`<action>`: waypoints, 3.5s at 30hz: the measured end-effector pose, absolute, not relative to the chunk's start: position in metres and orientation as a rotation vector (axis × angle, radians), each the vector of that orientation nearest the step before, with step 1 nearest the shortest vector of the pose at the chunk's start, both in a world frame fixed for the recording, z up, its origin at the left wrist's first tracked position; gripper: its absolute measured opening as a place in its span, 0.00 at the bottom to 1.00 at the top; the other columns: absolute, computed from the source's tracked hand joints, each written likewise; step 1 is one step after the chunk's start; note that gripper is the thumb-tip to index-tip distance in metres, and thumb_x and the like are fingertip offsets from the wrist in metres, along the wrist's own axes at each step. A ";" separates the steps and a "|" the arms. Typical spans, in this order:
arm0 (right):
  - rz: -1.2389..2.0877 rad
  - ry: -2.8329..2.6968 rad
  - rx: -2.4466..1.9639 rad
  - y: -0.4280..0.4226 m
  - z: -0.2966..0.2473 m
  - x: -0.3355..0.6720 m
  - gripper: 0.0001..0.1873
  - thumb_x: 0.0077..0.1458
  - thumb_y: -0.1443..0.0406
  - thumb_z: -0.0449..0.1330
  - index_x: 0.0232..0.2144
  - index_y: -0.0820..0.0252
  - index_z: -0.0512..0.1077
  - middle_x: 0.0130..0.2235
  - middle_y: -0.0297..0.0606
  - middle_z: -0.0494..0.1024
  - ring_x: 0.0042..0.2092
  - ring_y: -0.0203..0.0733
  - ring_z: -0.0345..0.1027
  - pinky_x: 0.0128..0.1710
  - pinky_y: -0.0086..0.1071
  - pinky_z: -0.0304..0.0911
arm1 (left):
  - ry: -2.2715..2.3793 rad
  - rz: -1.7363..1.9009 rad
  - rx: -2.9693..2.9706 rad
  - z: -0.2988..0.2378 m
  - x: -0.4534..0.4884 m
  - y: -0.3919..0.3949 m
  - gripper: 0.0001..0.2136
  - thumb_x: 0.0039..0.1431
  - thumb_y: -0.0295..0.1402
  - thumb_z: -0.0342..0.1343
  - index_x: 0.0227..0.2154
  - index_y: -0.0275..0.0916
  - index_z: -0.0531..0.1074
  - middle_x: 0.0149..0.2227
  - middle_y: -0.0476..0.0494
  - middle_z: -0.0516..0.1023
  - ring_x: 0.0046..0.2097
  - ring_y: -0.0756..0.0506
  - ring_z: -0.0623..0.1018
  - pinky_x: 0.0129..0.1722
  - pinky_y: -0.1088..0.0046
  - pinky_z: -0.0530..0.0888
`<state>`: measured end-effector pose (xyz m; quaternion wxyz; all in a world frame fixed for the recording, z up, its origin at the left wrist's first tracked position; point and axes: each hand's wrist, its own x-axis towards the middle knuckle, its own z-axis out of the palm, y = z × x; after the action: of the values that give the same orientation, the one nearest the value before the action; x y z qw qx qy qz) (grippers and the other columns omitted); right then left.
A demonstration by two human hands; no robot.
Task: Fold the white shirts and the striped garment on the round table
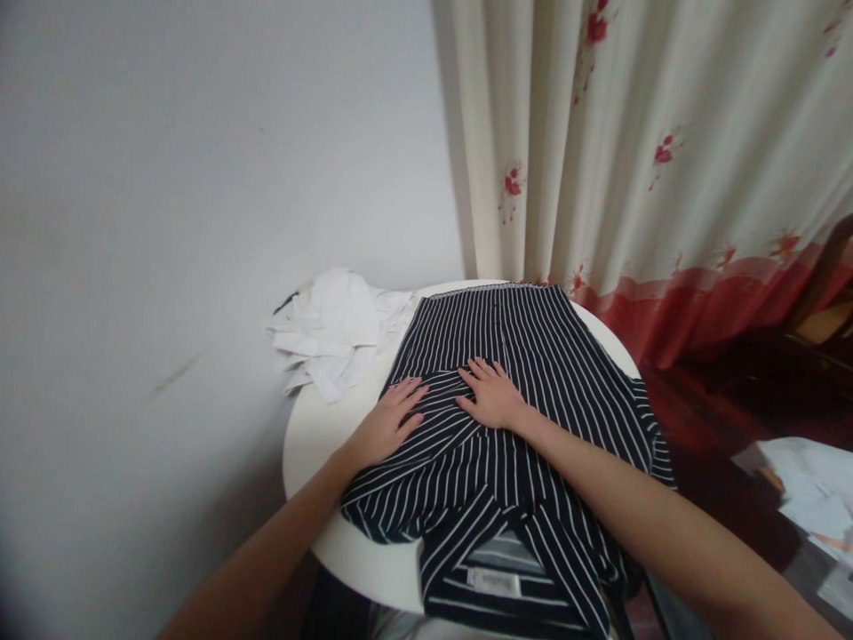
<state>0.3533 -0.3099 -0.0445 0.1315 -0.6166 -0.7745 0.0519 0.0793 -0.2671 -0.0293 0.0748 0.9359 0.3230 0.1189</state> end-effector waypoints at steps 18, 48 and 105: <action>0.135 -2.215 -1.746 -0.307 -0.056 0.356 0.39 0.64 0.43 0.42 0.69 0.57 0.57 0.71 0.44 0.53 0.72 0.55 0.41 0.69 0.56 0.37 | 1.190 0.498 2.638 -0.039 0.012 -0.329 0.26 0.71 0.37 0.47 0.69 0.47 0.53 0.71 0.45 0.57 0.71 0.43 0.55 0.70 0.55 0.55; 0.112 -2.225 -1.766 -0.307 -0.056 0.356 0.40 0.65 0.42 0.42 0.69 0.57 0.57 0.71 0.45 0.52 0.72 0.54 0.41 0.69 0.56 0.37 | 1.252 0.857 2.405 -0.042 -0.033 -0.401 0.12 0.62 0.28 0.54 0.42 0.47 0.81 0.38 0.44 0.73 0.40 0.45 0.76 0.42 0.67 0.76; 0.053 -1.787 -2.154 -0.311 -0.051 0.313 0.43 0.68 0.46 0.39 0.67 0.79 0.56 0.69 0.60 0.53 0.71 0.59 0.42 0.69 0.53 0.38 | 1.060 0.252 2.847 -0.041 0.166 -0.213 0.24 0.72 0.40 0.40 0.68 0.44 0.58 0.72 0.45 0.53 0.72 0.37 0.50 0.69 0.51 0.52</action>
<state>0.3129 -0.3106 -0.0511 0.1703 -0.7582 -0.6291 0.0187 0.1662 -0.2133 -0.0409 0.0465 0.9330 0.3473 0.0825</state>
